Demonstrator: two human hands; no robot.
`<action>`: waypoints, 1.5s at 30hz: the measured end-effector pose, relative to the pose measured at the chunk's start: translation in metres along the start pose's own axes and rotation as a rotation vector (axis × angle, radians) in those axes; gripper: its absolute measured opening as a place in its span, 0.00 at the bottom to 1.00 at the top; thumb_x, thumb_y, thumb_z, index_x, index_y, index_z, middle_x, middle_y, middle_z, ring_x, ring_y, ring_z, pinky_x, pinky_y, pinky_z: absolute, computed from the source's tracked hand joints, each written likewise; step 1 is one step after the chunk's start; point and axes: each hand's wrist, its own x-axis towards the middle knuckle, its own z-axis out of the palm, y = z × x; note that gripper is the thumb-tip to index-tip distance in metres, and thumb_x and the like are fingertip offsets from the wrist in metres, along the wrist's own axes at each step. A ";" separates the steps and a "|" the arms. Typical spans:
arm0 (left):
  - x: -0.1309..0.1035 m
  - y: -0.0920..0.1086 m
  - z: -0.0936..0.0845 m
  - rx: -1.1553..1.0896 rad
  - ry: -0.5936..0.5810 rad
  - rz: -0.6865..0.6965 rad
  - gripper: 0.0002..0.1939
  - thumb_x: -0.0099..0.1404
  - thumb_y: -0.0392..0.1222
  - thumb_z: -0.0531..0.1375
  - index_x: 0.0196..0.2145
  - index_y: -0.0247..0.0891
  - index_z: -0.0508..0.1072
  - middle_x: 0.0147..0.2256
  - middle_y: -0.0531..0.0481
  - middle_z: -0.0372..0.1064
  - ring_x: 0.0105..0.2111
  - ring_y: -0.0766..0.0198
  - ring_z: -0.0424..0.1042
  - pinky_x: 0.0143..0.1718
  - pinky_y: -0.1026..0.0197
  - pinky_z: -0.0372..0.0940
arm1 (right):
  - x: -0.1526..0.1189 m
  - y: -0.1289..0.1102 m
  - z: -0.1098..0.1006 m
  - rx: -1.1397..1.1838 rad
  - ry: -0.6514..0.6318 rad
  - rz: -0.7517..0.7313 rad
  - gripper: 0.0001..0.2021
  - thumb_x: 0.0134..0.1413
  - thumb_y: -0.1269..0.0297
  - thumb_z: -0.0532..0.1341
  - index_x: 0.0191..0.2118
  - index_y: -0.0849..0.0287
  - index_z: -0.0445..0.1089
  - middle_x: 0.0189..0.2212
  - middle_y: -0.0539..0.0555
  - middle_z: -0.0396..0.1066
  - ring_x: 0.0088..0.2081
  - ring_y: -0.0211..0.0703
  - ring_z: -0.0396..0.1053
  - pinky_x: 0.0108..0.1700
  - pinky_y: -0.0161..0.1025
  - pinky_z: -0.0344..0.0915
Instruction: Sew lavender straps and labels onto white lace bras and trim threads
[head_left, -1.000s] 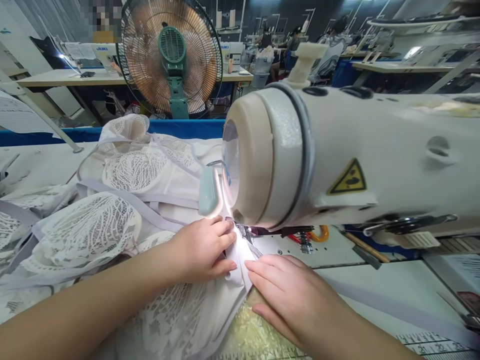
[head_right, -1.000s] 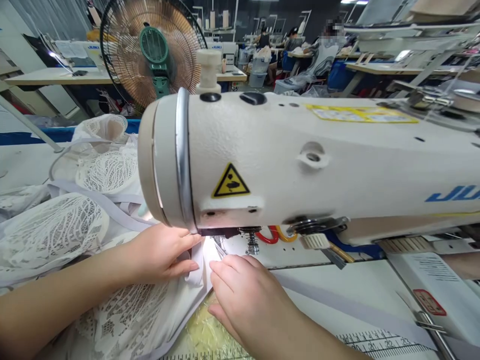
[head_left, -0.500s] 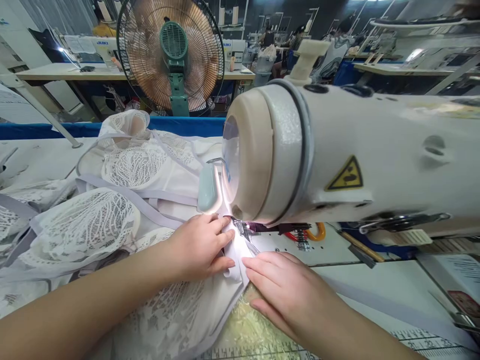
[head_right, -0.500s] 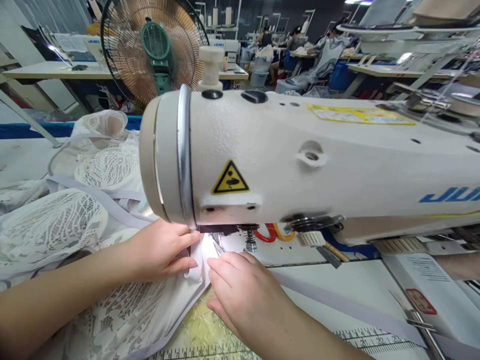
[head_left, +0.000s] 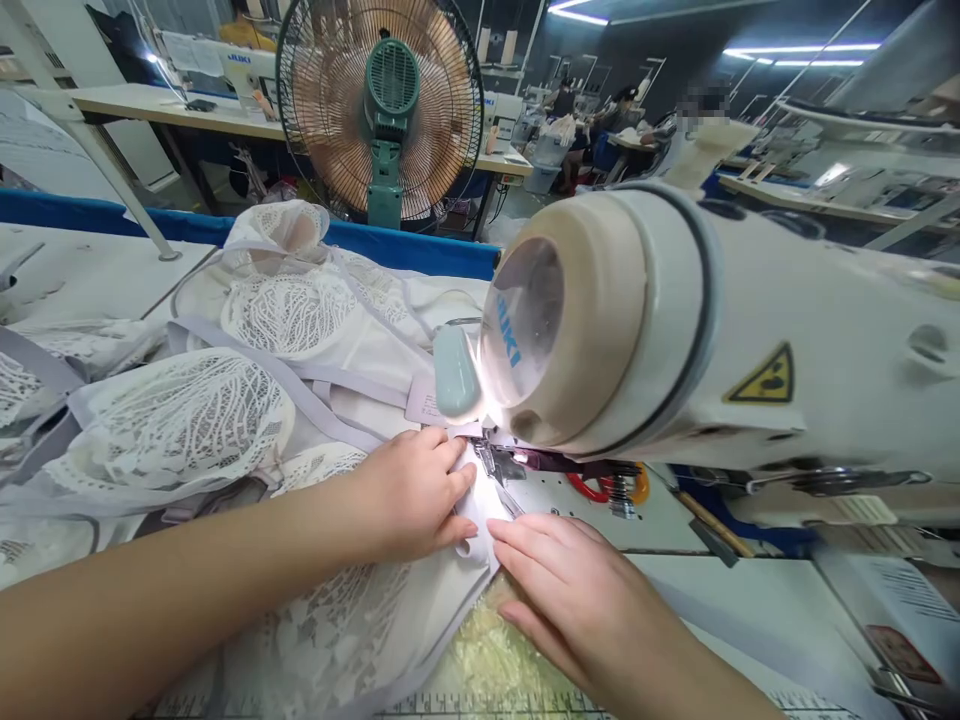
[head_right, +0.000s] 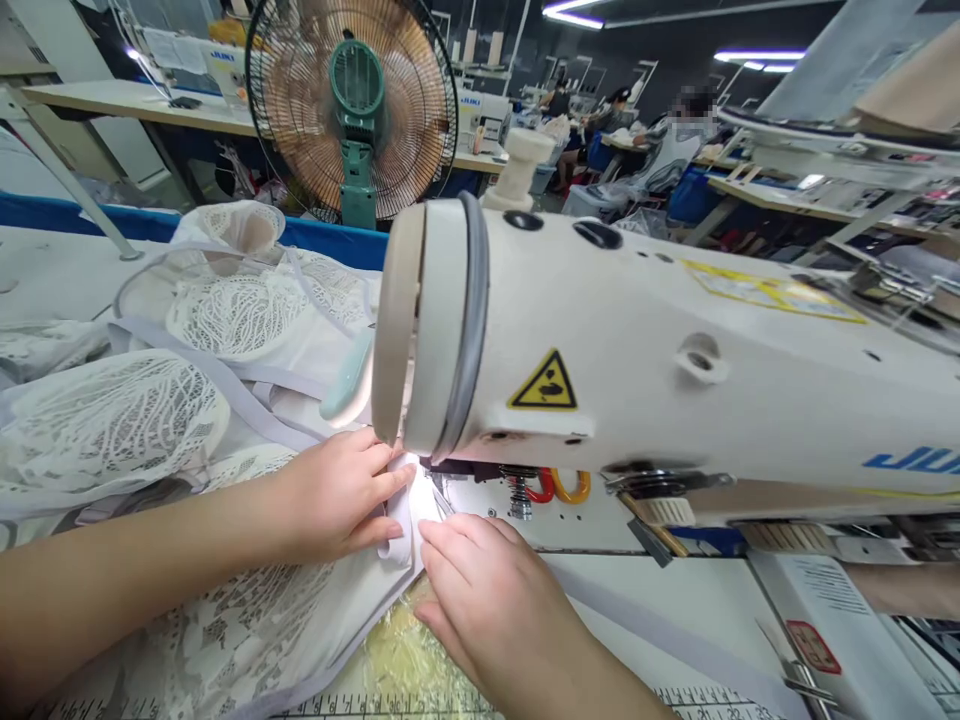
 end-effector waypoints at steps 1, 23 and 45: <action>0.000 0.000 0.000 -0.005 0.004 0.004 0.25 0.62 0.53 0.54 0.48 0.29 0.69 0.41 0.37 0.68 0.39 0.50 0.64 0.40 0.50 0.63 | 0.000 0.000 0.000 -0.003 0.001 -0.005 0.13 0.60 0.65 0.53 0.44 0.65 0.70 0.42 0.56 0.73 0.41 0.48 0.67 0.43 0.44 0.64; -0.001 -0.009 -0.003 -0.151 -0.004 0.109 0.14 0.59 0.46 0.58 0.38 0.32 0.73 0.41 0.37 0.65 0.40 0.52 0.67 0.40 0.54 0.65 | 0.042 0.000 0.026 -0.393 0.109 0.298 0.17 0.56 0.58 0.55 0.47 0.60 0.71 0.42 0.63 0.71 0.44 0.59 0.63 0.44 0.52 0.58; 0.043 -0.022 -0.001 -0.338 0.270 -0.436 0.05 0.57 0.34 0.54 0.31 0.34 0.70 0.30 0.45 0.72 0.36 0.55 0.72 0.40 0.57 0.67 | 0.047 -0.008 0.025 -0.291 0.106 0.412 0.15 0.51 0.56 0.62 0.40 0.60 0.72 0.40 0.61 0.69 0.40 0.53 0.64 0.44 0.48 0.60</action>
